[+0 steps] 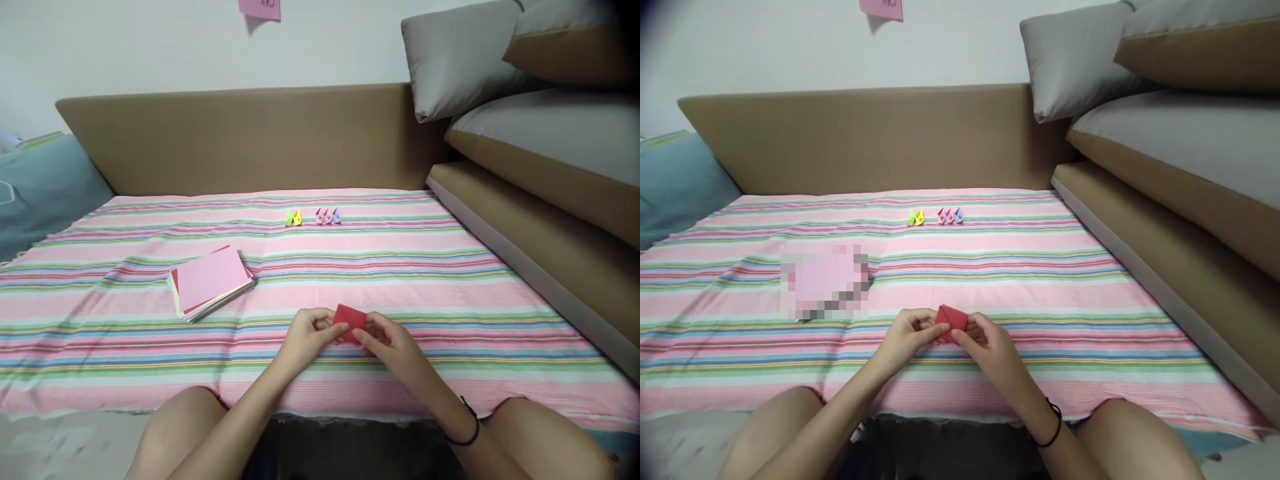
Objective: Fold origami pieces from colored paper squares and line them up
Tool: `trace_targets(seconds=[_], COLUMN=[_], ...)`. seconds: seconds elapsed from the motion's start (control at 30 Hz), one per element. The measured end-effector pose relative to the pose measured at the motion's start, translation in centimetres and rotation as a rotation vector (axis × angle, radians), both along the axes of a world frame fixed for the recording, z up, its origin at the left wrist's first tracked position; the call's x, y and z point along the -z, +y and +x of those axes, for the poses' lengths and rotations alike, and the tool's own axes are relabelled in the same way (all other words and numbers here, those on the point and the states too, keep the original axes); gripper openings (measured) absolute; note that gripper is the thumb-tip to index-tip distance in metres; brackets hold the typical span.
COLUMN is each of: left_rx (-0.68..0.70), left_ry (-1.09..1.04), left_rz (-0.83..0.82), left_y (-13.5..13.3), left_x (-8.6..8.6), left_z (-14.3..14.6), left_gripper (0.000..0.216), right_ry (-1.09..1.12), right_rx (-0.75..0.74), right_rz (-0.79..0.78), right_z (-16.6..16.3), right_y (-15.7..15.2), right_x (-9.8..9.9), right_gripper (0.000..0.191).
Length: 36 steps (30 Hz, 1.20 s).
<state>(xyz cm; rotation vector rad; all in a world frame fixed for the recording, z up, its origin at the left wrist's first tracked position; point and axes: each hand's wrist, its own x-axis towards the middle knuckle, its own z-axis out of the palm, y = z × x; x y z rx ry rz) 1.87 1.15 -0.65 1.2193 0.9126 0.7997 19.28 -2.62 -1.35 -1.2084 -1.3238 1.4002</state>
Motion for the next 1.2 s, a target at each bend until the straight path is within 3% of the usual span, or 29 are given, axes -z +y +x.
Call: trace_targets(seconds=[0.2, 0.37, 0.63, 0.77, 0.87, 1.03, 1.2], left_rx=[0.061, 0.012, -0.117, -0.065, 0.024, 0.032, 0.044], left_ry=[0.009, -0.038, -0.085, -0.042, -0.004, -0.025, 0.165], left_rz=[-0.009, 0.018, 0.164, 0.15, 0.079, 0.036, 0.253], left_y=[-0.1, -0.3, -0.9, -0.9, -0.6, -0.2, 0.0], left_x=[-0.4, -0.6, 0.0, -0.2, -0.2, -0.5, -0.7], left_z=[0.1, 0.2, 0.9, 0.7, 0.3, -0.1, -0.6], left_gripper=[0.03, 0.03, 0.03, 0.023, 0.034, 0.037, 0.027], right_ry=[0.07, 0.124, 0.134, 0.112, 0.127, 0.184, 0.111], right_rx=[0.045, 0.051, 0.126, 0.147, 0.173, 0.02, -0.086], right_rz=[-0.013, -0.043, 0.087, 0.104, 0.083, -0.02, -0.048], right_z=[0.6, 0.7, 0.3, 0.5, 0.9, 2.1, 2.9], right_y=[0.3, 0.0, -0.1, -0.3, -0.3, 0.0, 0.1], right_x=[-0.3, -1.0, -0.3, -0.3, -0.7, -1.4, -1.3], right_gripper=[0.025, 0.024, 0.027, 0.023, 0.02, 0.028, 0.03])
